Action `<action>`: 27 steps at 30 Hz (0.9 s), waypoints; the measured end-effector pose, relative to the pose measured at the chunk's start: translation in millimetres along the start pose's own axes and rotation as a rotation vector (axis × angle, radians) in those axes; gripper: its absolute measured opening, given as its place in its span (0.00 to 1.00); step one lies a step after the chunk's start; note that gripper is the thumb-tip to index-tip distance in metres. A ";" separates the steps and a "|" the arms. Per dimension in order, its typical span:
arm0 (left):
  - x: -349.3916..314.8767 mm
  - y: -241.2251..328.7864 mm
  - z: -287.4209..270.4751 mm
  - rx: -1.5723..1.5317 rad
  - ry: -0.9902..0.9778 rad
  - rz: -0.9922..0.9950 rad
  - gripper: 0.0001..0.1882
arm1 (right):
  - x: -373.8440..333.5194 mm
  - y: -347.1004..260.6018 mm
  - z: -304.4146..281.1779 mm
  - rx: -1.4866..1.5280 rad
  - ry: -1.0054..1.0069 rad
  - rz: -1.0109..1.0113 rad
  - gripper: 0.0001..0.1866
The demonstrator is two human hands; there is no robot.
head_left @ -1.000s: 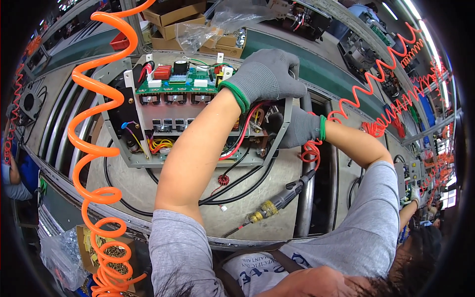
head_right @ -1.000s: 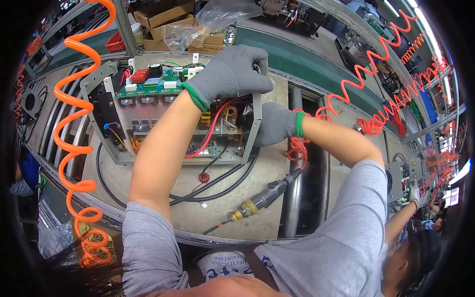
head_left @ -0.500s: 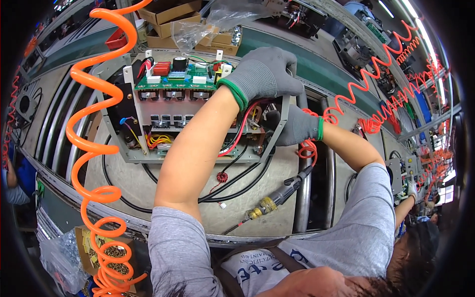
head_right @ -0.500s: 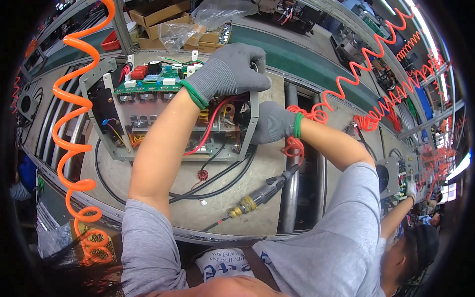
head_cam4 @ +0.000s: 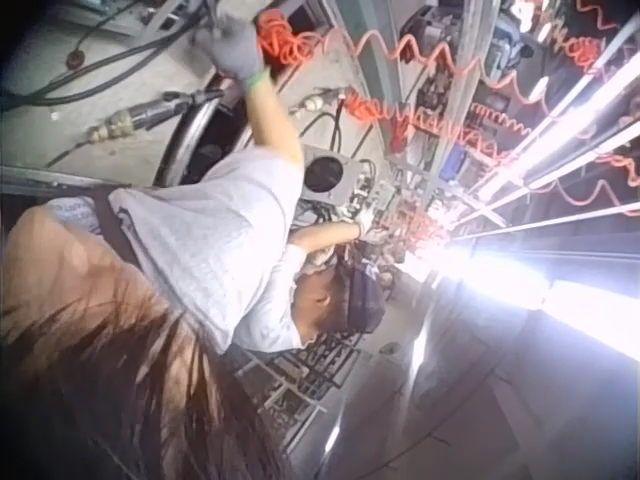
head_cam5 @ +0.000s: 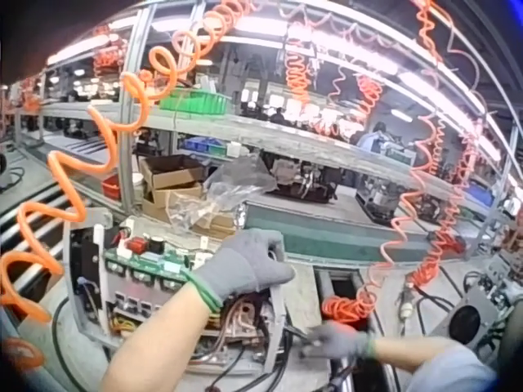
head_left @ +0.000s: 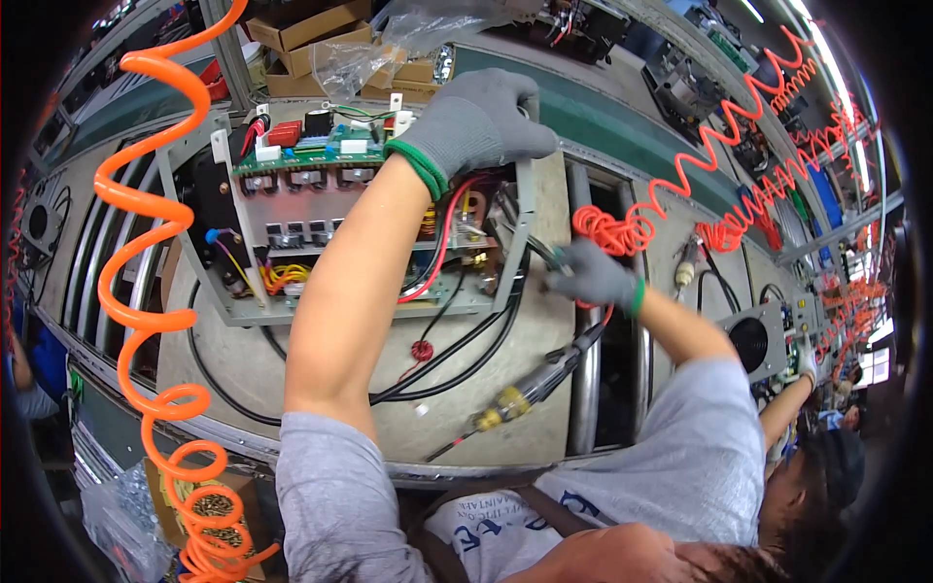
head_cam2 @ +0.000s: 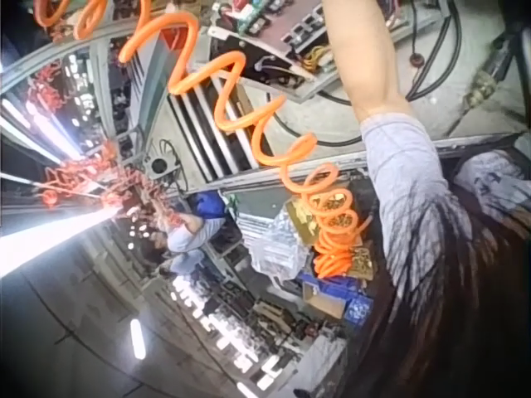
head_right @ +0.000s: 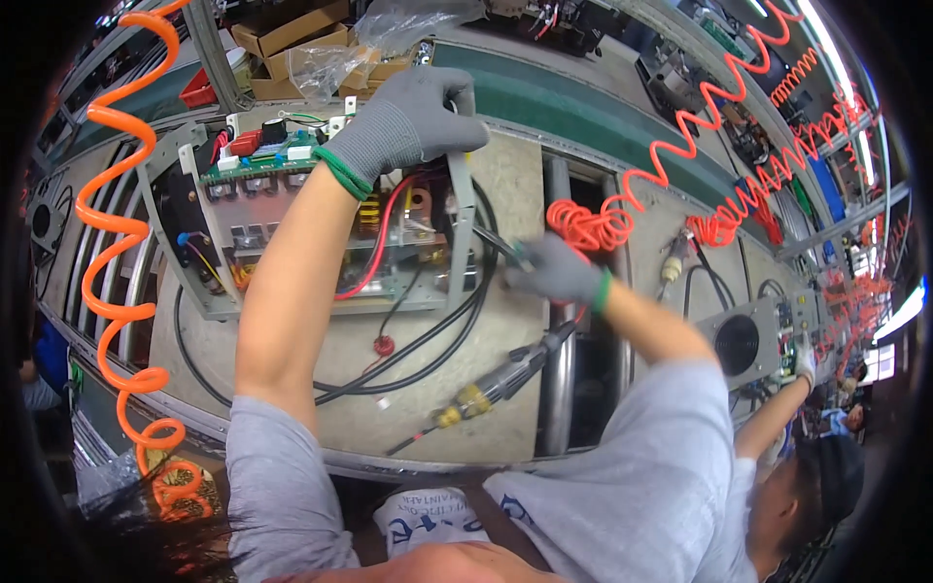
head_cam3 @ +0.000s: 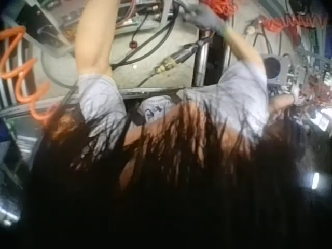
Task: Assembling an electronic component/inverter unit on a production line using hand tools.
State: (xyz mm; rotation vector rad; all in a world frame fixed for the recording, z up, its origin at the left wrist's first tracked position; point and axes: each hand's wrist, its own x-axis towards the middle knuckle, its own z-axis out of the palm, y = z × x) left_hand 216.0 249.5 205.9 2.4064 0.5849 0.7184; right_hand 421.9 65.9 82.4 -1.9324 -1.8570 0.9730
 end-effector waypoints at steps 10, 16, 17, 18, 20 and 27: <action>4.8 -5.5 2.7 0.051 -0.097 -0.066 0.20 | -37.3 -58.9 -59.2 -0.476 0.067 -0.219 0.09; 1.9 -7.5 4.3 0.075 -0.012 0.106 0.21 | -54.3 -55.9 -24.4 -0.378 -0.002 -0.091 0.11; 3.2 -8.9 4.1 0.081 -0.015 0.128 0.21 | -64.8 -57.7 -21.3 -0.303 0.031 -0.118 0.11; 2.6 -7.3 4.8 0.079 -0.027 0.130 0.21 | -74.7 -59.7 -18.2 -0.231 0.062 -0.145 0.11; 1.6 -3.4 5.2 0.084 -0.033 0.084 0.22 | -87.6 -70.4 -8.0 -0.159 0.086 -0.193 0.11; -5.0 -5.4 10.3 0.108 0.021 0.211 0.20 | -61.7 -140.6 48.0 -0.129 -0.051 -0.022 0.21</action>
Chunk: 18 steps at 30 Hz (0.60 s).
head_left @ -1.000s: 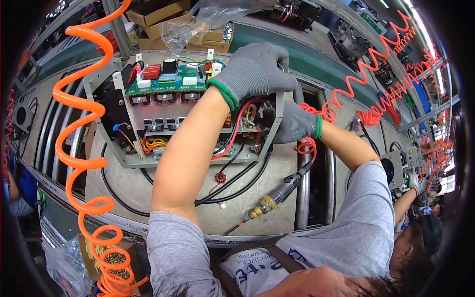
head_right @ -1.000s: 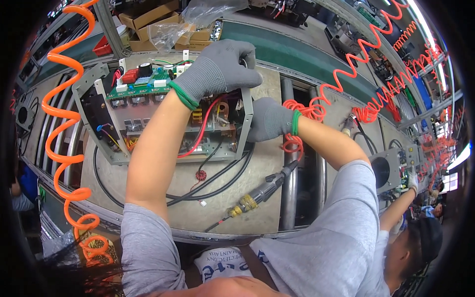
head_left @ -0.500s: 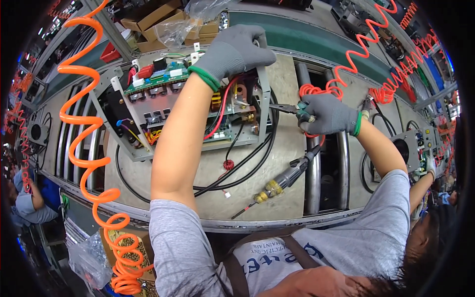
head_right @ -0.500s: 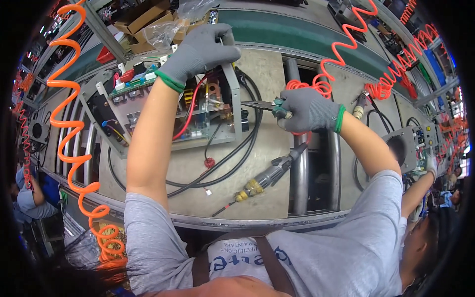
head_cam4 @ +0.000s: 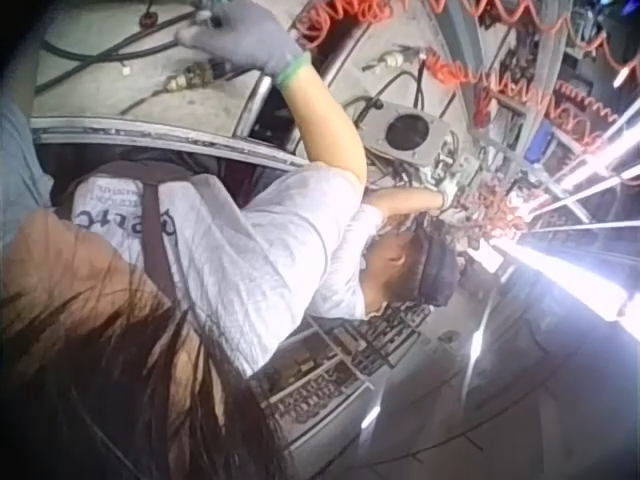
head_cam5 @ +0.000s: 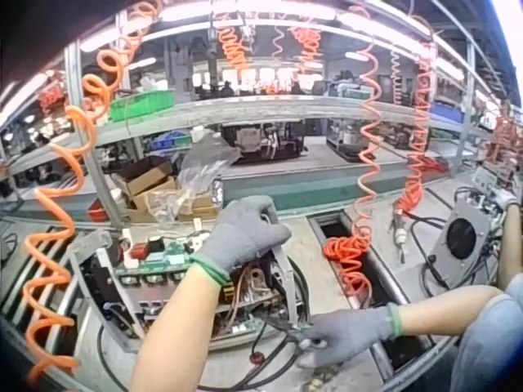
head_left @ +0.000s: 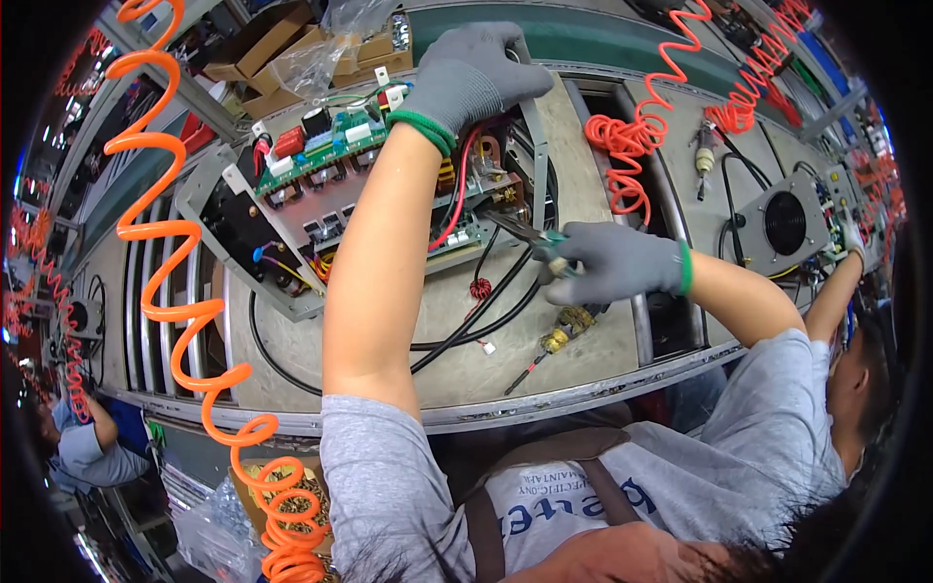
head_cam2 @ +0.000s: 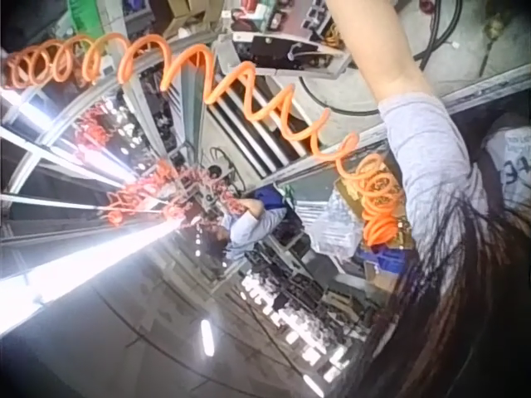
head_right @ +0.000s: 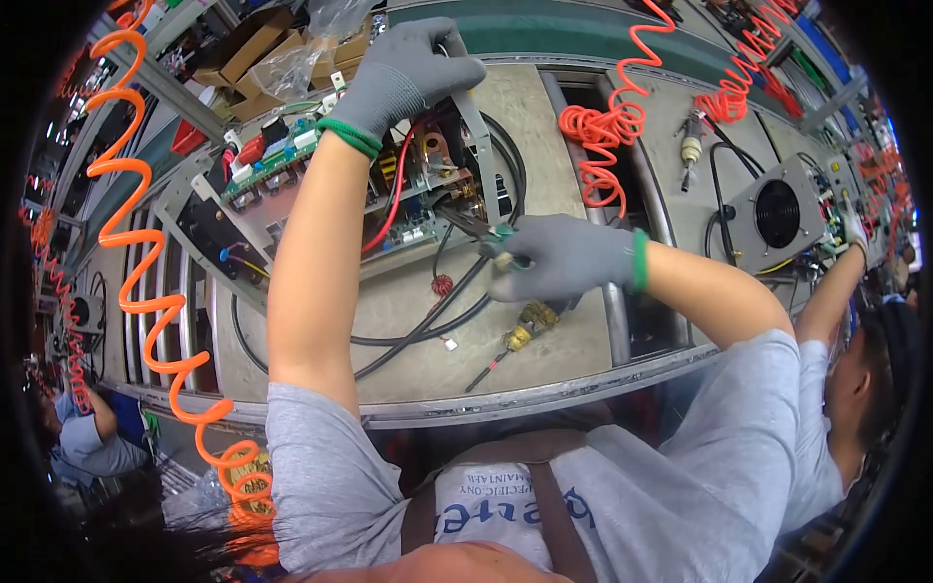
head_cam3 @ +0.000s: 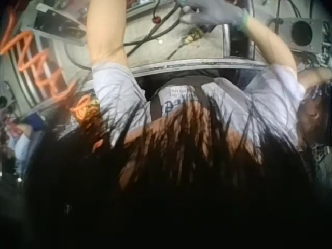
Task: Assembling an electronic component/inverter unit on a production line using hand tools.
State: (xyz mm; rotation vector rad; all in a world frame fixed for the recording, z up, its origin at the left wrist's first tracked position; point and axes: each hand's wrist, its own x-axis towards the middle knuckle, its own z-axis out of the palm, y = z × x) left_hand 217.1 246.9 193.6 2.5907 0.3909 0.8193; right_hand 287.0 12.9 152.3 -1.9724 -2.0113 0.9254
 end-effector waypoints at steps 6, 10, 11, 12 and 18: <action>-20.3 20.4 6.6 0.029 0.107 0.146 0.19 | 32.5 -3.9 19.3 0.174 -0.138 0.193 0.28; -28.1 24.0 6.4 0.024 0.111 0.218 0.17 | 34.6 -14.8 23.5 0.192 -0.100 0.276 0.29; -28.0 25.1 4.9 0.034 0.110 0.217 0.17 | 34.7 -16.9 20.8 0.254 -0.128 0.305 0.29; -27.8 26.4 2.0 0.028 0.082 0.196 0.16 | 34.5 -16.3 19.0 0.312 -0.155 0.331 0.30; -25.9 28.1 -1.7 0.027 0.046 0.178 0.17 | 35.3 2.3 32.5 0.323 -0.086 0.183 0.32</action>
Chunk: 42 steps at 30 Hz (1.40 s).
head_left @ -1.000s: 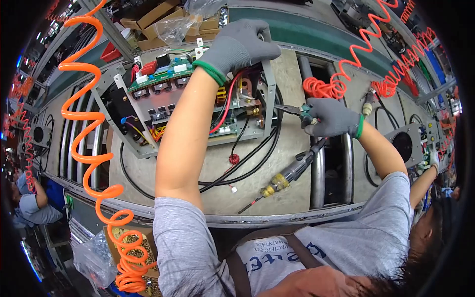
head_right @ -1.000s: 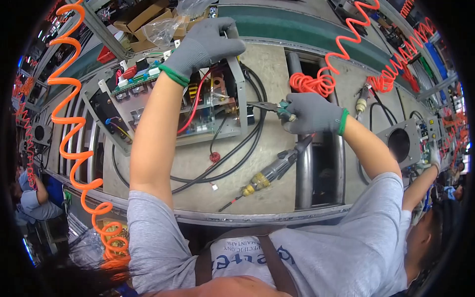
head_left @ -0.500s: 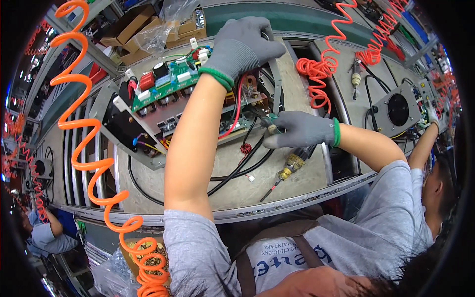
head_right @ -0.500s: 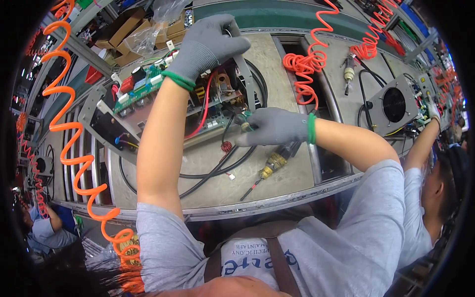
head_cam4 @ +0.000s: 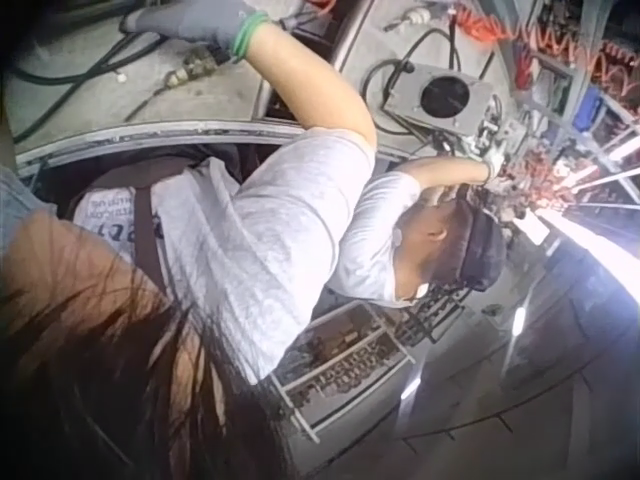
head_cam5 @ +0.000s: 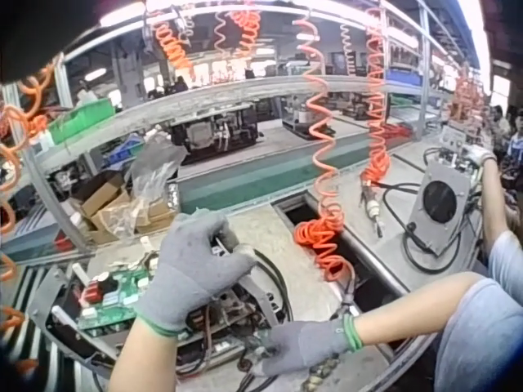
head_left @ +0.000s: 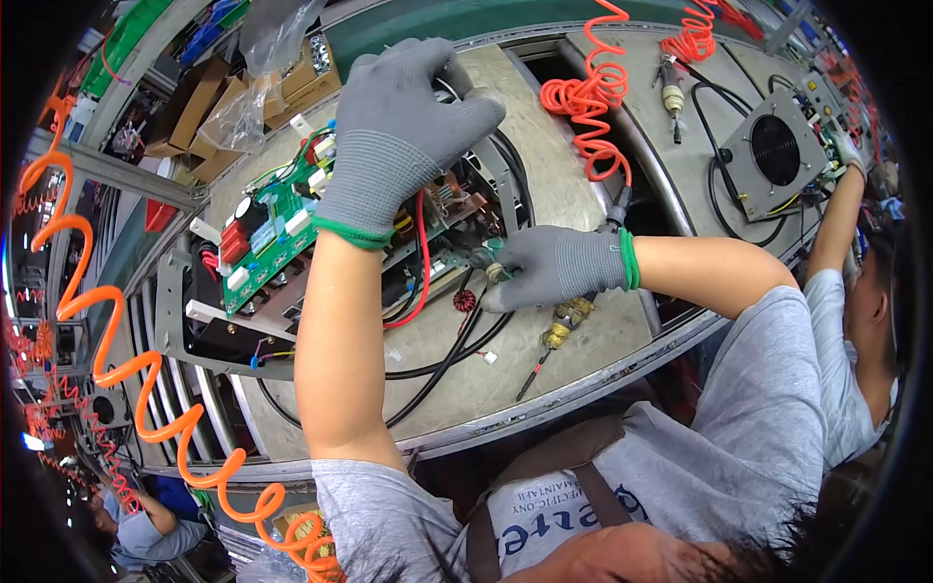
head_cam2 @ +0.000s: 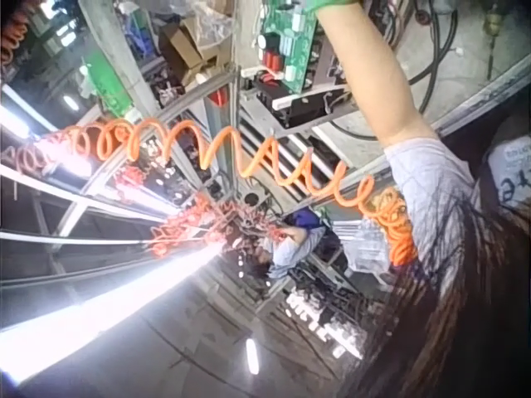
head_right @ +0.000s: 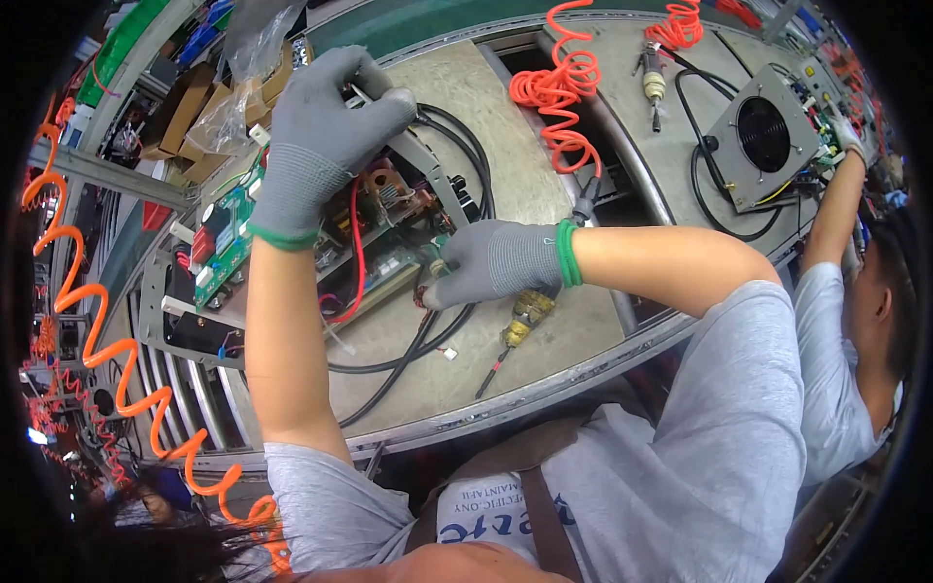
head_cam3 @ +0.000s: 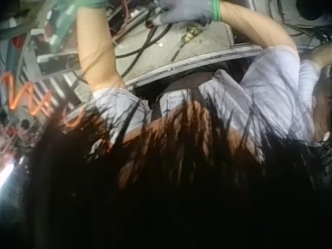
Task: Assembling an electronic component/inverter unit on a production line using hand tools.
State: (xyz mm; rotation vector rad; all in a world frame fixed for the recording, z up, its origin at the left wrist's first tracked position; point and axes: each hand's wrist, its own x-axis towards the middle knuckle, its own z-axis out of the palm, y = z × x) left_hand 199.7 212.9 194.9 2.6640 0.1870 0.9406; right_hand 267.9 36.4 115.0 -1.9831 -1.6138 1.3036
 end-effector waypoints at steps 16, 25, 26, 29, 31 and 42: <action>4.3 -5.3 0.5 -0.053 -0.086 -0.057 0.16 | -3.2 -0.6 -4.4 -0.172 0.018 -0.064 0.29; 1.0 3.7 1.1 -0.026 -0.050 -0.031 0.17 | -6.2 -22.5 -10.6 -0.156 -0.024 0.008 0.30; 0.8 3.7 1.4 -0.025 -0.048 -0.032 0.17 | -5.0 -23.3 -10.0 -0.159 -0.024 0.008 0.30; 1.6 2.9 3.0 0.015 -0.015 0.024 0.17 | -0.5 -23.4 -8.4 -0.181 -0.025 0.063 0.30; 0.7 2.2 2.1 0.022 -0.037 -0.009 0.18 | 2.6 -23.9 -8.9 -0.214 -0.039 0.077 0.31; 5.0 -1.8 0.5 -0.041 -0.074 -0.118 0.20 | -1.3 -8.2 14.0 0.235 0.086 0.103 0.23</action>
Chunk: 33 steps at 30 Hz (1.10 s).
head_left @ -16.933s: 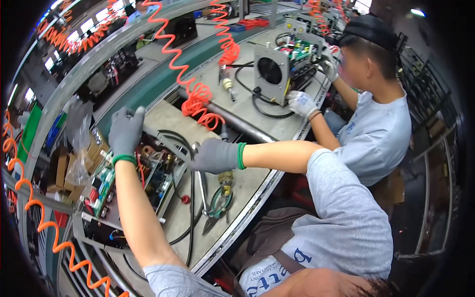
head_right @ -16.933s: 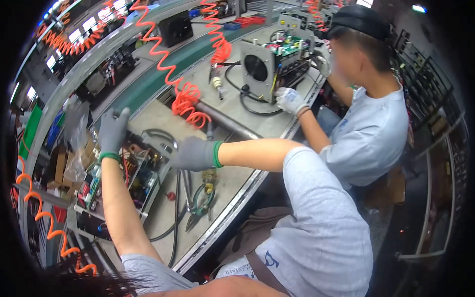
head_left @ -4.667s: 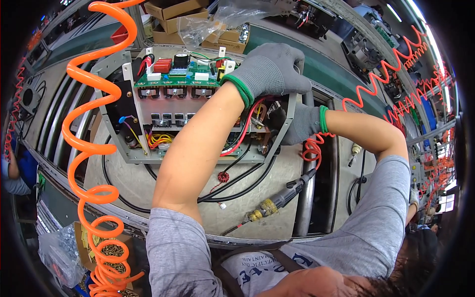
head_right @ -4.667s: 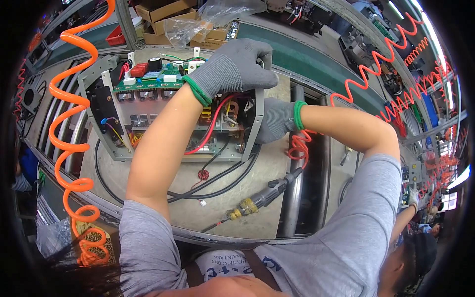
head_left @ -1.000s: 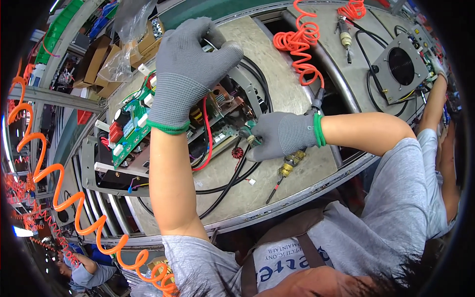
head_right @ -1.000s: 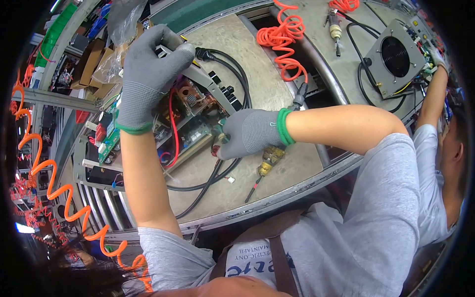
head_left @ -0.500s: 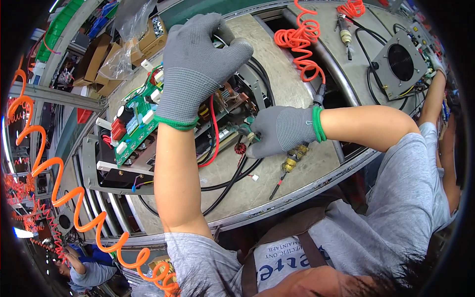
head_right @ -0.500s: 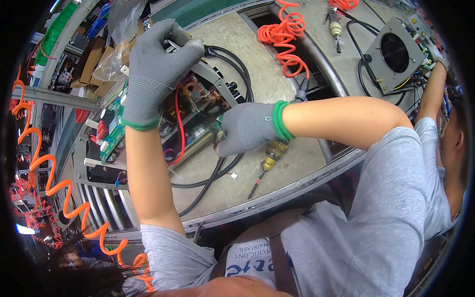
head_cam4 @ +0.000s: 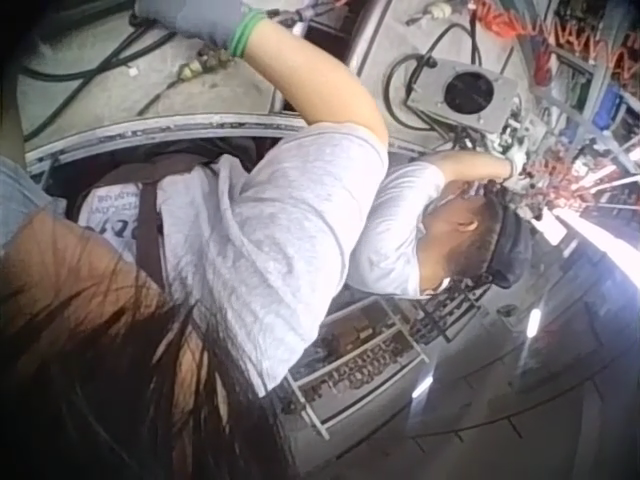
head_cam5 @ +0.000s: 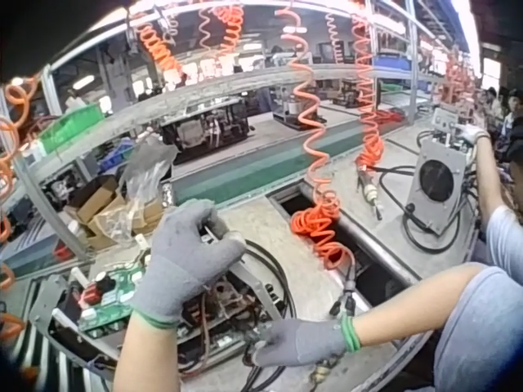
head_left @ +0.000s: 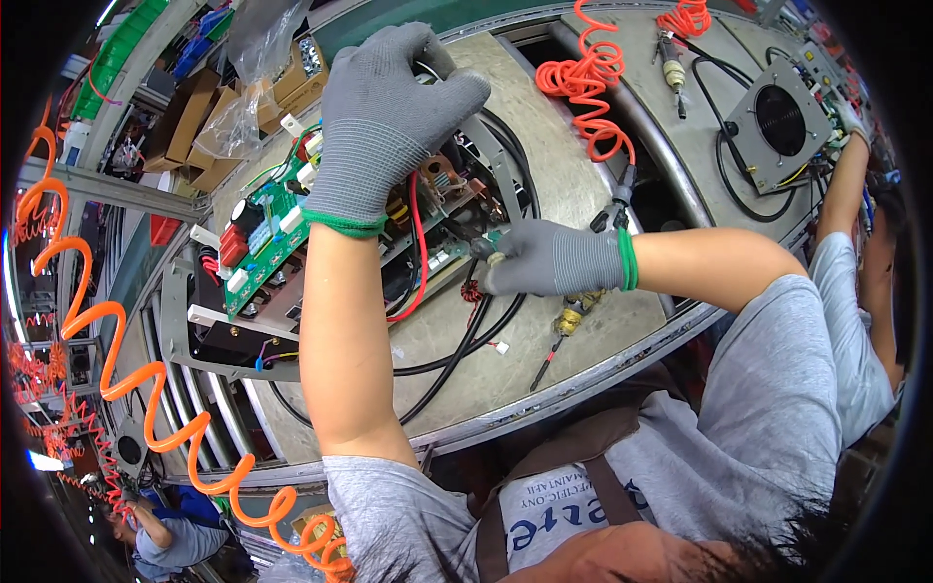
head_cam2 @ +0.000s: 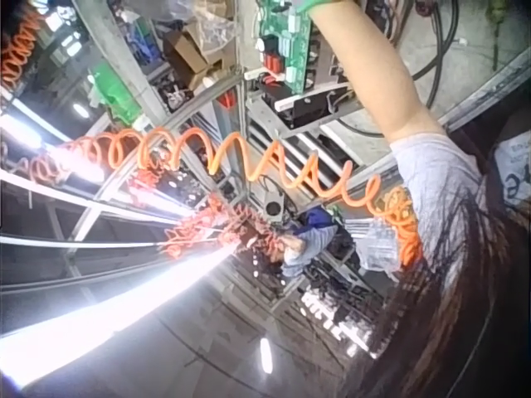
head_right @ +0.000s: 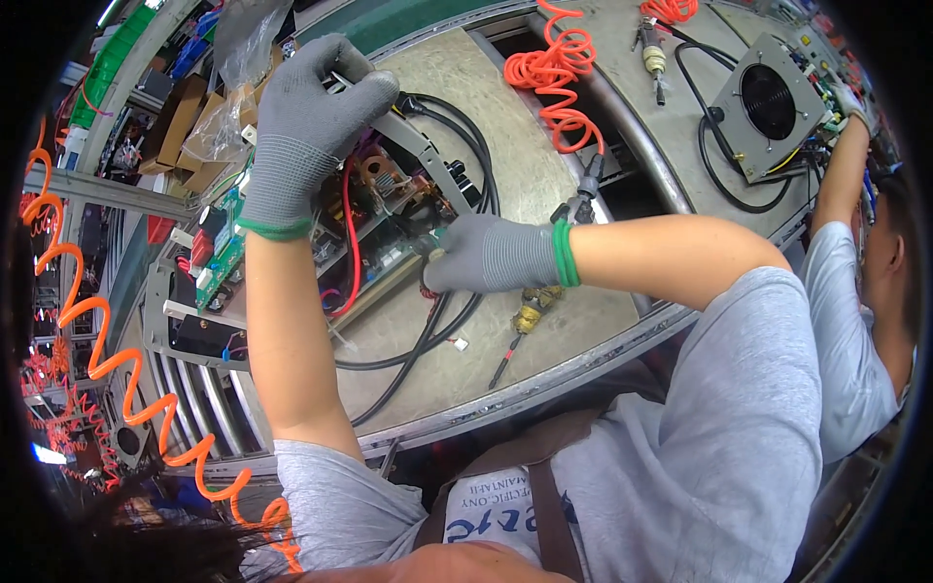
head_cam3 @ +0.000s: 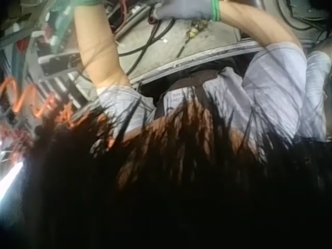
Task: Assembling an electronic component/inverter unit on a production line using hand tools.
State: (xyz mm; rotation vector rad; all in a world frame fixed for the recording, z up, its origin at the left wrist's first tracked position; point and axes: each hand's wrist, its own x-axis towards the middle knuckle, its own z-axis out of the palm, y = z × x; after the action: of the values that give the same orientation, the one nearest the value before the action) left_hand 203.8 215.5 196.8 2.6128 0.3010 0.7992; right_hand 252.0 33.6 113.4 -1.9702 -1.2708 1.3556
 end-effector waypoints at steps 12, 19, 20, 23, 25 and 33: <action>1.1 2.5 3.2 0.024 0.037 0.044 0.19 | 8.7 38.6 18.8 -0.319 0.184 -0.246 0.16; 3.7 -7.6 5.2 -0.005 0.021 0.051 0.17 | 10.8 38.9 28.3 -0.291 0.310 -0.248 0.15; 5.0 -6.6 7.1 -0.009 0.022 0.053 0.17 | 11.9 42.1 28.5 -0.173 0.271 -0.240 0.14; 1.9 -10.1 4.7 -0.006 0.065 0.045 0.17 | 7.0 25.3 31.8 -0.119 0.374 -0.310 0.14; 2.2 -6.5 5.3 0.001 0.048 0.039 0.17 | 10.6 23.8 26.7 -0.147 0.318 -0.258 0.15; 1.1 4.1 3.4 -0.100 -0.013 0.000 0.17 | 9.9 23.2 33.0 -0.150 0.437 -0.339 0.16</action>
State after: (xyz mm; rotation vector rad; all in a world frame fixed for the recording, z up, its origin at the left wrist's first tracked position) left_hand 207.0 211.1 196.5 2.5237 0.2511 0.7765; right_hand 233.8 26.1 76.8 -1.8957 -1.4303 0.6418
